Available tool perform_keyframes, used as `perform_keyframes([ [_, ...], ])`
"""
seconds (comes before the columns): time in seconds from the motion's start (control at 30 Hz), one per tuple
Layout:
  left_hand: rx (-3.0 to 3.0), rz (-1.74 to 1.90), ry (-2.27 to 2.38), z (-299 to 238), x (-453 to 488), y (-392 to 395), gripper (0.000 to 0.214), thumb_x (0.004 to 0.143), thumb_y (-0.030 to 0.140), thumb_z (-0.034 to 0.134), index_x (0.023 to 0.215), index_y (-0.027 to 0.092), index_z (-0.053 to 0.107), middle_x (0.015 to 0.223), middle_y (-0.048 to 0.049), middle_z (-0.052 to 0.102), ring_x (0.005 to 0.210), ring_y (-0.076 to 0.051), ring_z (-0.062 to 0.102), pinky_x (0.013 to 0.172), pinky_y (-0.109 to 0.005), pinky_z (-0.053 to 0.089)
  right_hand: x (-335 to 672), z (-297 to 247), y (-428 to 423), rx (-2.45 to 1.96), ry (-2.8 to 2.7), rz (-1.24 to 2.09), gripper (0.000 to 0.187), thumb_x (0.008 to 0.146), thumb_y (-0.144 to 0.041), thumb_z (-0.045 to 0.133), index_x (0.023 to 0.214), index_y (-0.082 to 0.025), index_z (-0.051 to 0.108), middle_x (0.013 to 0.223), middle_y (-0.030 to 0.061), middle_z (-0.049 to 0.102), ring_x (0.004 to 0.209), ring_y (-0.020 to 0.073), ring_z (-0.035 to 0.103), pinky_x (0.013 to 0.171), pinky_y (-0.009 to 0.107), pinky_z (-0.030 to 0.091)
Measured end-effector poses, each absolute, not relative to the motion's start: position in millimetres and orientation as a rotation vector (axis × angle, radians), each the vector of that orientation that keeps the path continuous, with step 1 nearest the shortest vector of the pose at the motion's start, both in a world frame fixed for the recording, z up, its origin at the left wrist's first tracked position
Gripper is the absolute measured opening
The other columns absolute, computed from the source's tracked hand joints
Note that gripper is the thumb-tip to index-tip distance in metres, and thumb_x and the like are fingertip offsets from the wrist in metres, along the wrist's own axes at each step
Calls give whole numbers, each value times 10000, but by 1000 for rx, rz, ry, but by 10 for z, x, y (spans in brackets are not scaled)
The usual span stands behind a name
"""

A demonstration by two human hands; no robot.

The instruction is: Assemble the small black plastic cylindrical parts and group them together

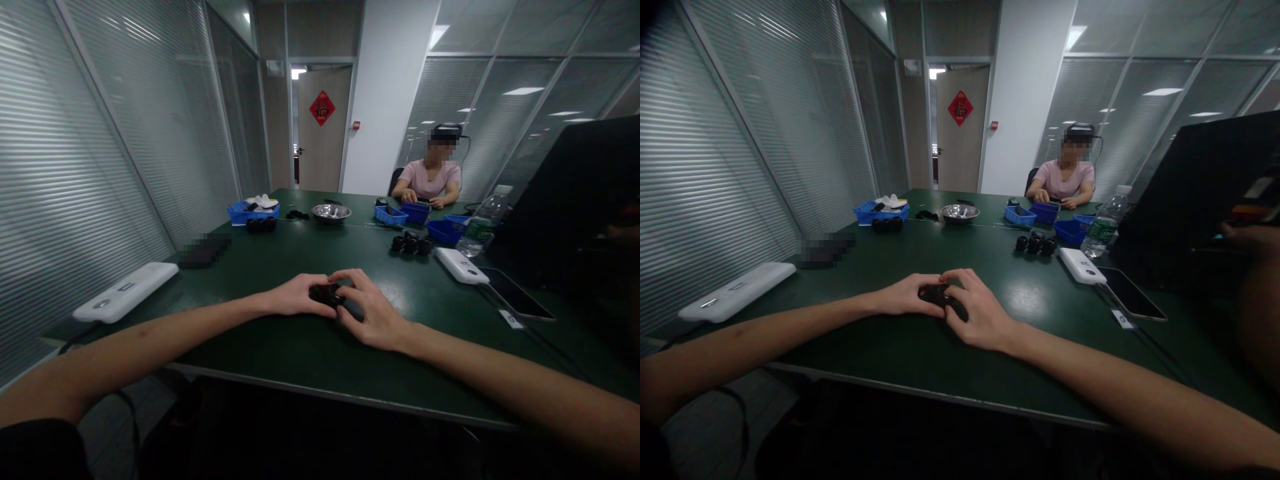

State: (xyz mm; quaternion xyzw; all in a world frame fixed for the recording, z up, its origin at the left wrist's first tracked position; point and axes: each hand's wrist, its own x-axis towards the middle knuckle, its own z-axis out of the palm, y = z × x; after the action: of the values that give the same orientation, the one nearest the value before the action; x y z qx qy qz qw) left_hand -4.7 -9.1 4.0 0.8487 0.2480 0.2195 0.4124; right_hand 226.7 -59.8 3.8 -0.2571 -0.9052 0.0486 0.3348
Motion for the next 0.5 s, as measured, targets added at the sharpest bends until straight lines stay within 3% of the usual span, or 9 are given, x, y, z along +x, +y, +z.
perform_keyframes([
  [0.17, 2154, 549, 630, 29, -44, -86, 450, 829, 403, 802, 1195, 167, 686, 1160, -69, 681, 1086, -260, 630, 942, -359, 465, 2259, 21, -585, -715, -2337, 124, 100, 964, -291, 650, 983, -194, 664, 1265, 130, 603, 1187, 298, 558, 991, 533, 522],
  [0.33, 2157, 551, 613, 49, -45, -97, 443, 829, 413, 803, 1189, 179, 695, 1160, -62, 674, 1077, -249, 624, 930, -349, 461, 2268, 38, -606, -662, -2378, 141, 105, 933, -190, 617, 1033, -182, 650, 1308, 148, 574, 1196, 298, 554, 999, 532, 525],
  [0.5, 2181, 532, 647, 60, -50, -96, 397, 835, 410, 794, 1136, 172, 694, 1108, -52, 665, 1021, -234, 622, 889, -336, 463, 2251, 49, -605, -731, -2357, 113, 113, 973, -298, 639, 960, -188, 658, 1260, 134, 600, 1172, 299, 560, 976, 534, 532],
])
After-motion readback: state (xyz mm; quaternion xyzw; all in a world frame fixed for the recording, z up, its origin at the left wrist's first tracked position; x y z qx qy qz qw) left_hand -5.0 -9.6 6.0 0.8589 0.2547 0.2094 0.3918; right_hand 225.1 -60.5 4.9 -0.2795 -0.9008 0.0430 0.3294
